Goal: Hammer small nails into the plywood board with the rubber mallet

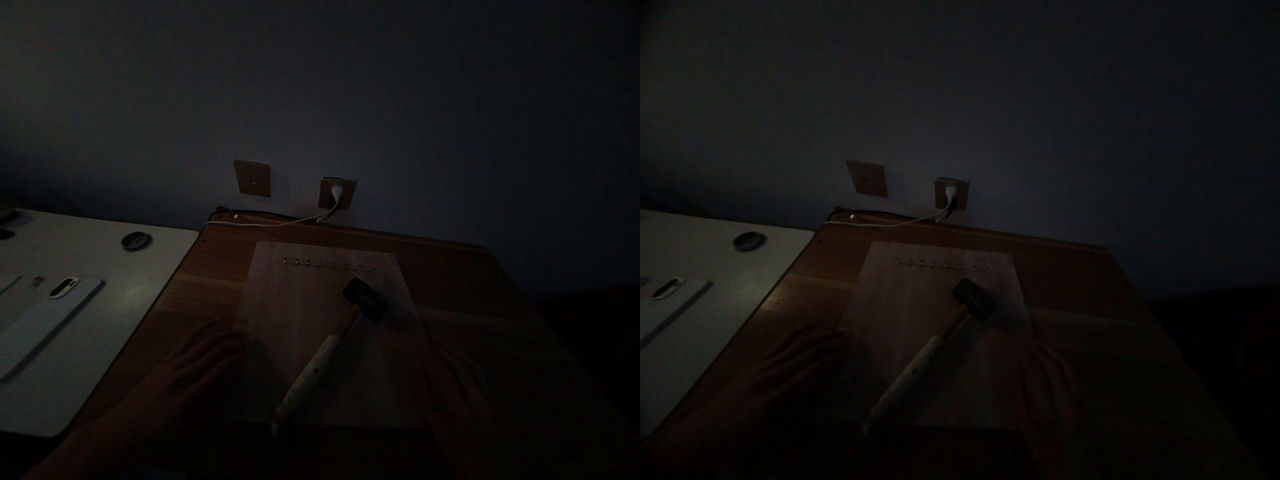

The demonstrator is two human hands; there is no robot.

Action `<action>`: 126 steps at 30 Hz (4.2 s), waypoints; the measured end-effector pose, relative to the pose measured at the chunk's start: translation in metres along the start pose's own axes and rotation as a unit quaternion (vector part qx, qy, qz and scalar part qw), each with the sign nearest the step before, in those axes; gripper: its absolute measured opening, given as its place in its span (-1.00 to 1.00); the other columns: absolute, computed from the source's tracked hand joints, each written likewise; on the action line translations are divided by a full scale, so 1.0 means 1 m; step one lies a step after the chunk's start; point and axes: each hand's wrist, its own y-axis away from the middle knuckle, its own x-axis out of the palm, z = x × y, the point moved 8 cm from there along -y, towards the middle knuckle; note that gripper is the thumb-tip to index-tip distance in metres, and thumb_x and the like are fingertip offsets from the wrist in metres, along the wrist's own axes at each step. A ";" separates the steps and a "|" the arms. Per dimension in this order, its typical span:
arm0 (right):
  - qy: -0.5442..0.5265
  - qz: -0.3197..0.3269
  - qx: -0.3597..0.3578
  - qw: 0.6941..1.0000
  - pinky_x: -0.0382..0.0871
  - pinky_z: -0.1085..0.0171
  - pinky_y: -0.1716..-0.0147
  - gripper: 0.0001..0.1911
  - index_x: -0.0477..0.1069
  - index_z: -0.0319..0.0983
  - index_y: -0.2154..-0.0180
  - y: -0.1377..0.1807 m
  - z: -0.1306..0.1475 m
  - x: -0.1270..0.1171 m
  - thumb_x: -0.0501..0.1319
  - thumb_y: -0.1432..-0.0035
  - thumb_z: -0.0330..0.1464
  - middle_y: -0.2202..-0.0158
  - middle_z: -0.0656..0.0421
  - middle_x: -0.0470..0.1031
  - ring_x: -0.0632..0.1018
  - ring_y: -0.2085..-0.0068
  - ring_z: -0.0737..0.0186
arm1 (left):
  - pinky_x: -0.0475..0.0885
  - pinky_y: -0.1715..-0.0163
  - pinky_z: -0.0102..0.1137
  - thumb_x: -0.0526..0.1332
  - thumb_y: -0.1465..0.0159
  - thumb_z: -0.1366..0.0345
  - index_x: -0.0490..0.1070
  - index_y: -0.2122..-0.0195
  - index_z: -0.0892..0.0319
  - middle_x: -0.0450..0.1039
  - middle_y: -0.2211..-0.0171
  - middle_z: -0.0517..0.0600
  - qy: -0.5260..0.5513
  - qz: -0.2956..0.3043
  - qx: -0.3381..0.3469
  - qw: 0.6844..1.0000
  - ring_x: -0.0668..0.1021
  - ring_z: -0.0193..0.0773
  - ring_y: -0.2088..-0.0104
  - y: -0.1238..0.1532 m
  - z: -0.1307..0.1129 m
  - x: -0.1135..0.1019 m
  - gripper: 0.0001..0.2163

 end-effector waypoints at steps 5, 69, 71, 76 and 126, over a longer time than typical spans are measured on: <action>-0.039 0.013 -0.192 0.980 0.45 -0.01 -0.22 -0.40 0.42 -0.04 -0.30 -0.071 0.087 0.029 0.05 -0.37 -0.62 -0.27 0.05 0.54 0.47 -0.33 0.03 | 0.18 -0.47 0.04 0.25 -0.38 0.29 0.12 -0.51 0.05 0.36 -0.39 0.13 -0.034 0.042 0.037 0.998 0.33 0.05 -0.43 -0.026 -0.009 0.016 -0.33; -0.057 0.255 0.100 0.960 0.38 0.32 0.26 -0.82 0.62 -0.21 0.20 -0.232 -0.025 0.059 0.26 -0.25 -0.51 0.16 0.06 0.71 0.67 0.19 0.15 | 0.26 0.38 -0.37 0.18 -0.25 0.48 0.56 0.27 0.19 0.60 0.34 0.02 -0.019 0.127 -0.159 0.979 0.55 -0.23 0.37 -0.229 0.120 0.008 -0.84; -0.050 0.262 0.085 0.960 0.37 0.31 0.26 -0.82 0.63 -0.21 0.23 -0.232 -0.021 0.065 0.25 -0.25 -0.52 0.18 0.05 0.71 0.67 0.20 0.13 | 0.28 0.37 -0.38 0.16 -0.26 0.50 0.56 0.28 0.18 0.60 0.33 0.02 -0.015 0.128 -0.159 0.979 0.55 -0.25 0.37 -0.230 0.120 0.013 -0.82; -0.059 0.253 0.061 0.964 0.39 0.27 0.22 -0.81 0.64 -0.18 0.24 -0.234 -0.020 0.076 0.24 -0.28 -0.48 0.17 0.06 0.72 0.68 0.17 0.10 | 0.36 0.27 -0.40 0.22 -0.22 0.55 0.58 0.21 0.23 0.63 0.25 0.05 0.052 0.132 -0.148 0.979 0.59 -0.24 0.29 -0.234 0.118 0.024 -0.80; -0.122 0.226 0.042 0.965 0.43 0.15 -0.11 -0.73 0.66 -0.24 0.09 -0.238 0.017 0.080 0.24 -0.26 -0.54 0.02 0.00 0.70 0.66 -0.05 0.02 | 0.15 0.54 -0.45 0.23 -0.34 0.28 0.30 0.45 0.15 0.25 0.53 -0.14 0.537 0.022 -0.375 0.755 0.29 -0.42 0.56 -0.227 0.134 0.068 -0.78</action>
